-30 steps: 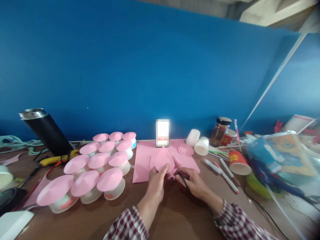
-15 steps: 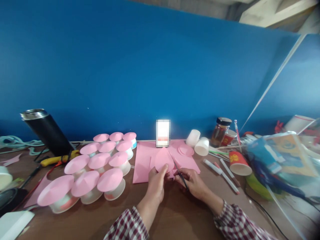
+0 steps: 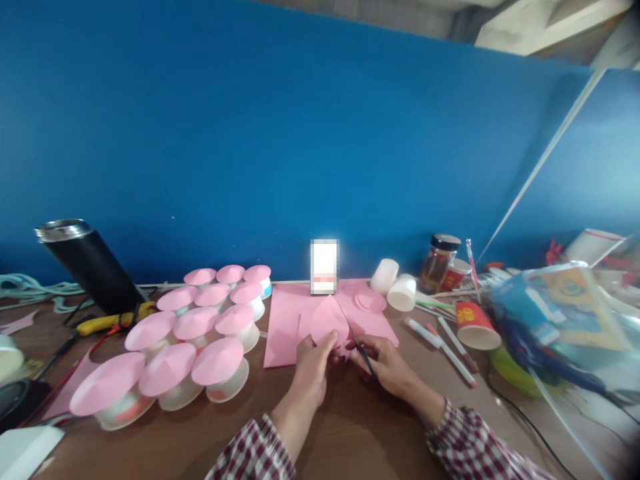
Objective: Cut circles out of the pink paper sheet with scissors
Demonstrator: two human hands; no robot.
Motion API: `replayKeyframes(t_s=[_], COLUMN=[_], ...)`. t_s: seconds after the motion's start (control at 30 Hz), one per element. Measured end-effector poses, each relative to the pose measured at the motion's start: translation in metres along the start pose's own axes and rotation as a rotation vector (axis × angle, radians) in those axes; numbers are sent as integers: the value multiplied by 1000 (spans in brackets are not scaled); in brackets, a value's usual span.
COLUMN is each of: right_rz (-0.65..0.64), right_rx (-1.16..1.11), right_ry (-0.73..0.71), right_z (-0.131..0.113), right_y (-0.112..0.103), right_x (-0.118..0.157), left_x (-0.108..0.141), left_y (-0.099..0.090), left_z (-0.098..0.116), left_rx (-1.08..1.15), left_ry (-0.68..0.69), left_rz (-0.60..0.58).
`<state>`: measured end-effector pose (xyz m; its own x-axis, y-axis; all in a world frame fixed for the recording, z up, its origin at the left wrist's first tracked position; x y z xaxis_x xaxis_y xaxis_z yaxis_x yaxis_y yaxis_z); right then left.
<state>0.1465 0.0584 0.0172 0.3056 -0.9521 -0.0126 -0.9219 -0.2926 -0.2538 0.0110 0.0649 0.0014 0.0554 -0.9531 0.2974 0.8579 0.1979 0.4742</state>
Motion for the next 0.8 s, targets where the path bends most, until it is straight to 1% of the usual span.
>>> replayKeyframes(t_s=[0.17,0.57,0.8], right_rz=[-1,1,0], right_rx=[21,82,98], right_ry=[-7,-39,-36], right_z=[-3,-11,-12], right_y=[-1,-2,-1], right_x=[1,2,2], left_x=[0,3,3], left_y=[-1,2,3], left_z=[0,3,5], left_rx=[5,50,76], left_ry=[1,14,-4], left_rz=[13,-3,1])
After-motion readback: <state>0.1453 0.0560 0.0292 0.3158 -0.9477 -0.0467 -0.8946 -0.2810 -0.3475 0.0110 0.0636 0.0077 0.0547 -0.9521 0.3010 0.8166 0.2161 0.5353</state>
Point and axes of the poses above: each hand's wrist, its own x-axis away from the middle knuckle, its own y-axis out of the palm, z = x × y, the point moved 6 cm from there along -x, towards the middle knuckle, and after that the axes turned 1 degree about x, right-handed, at the moved point
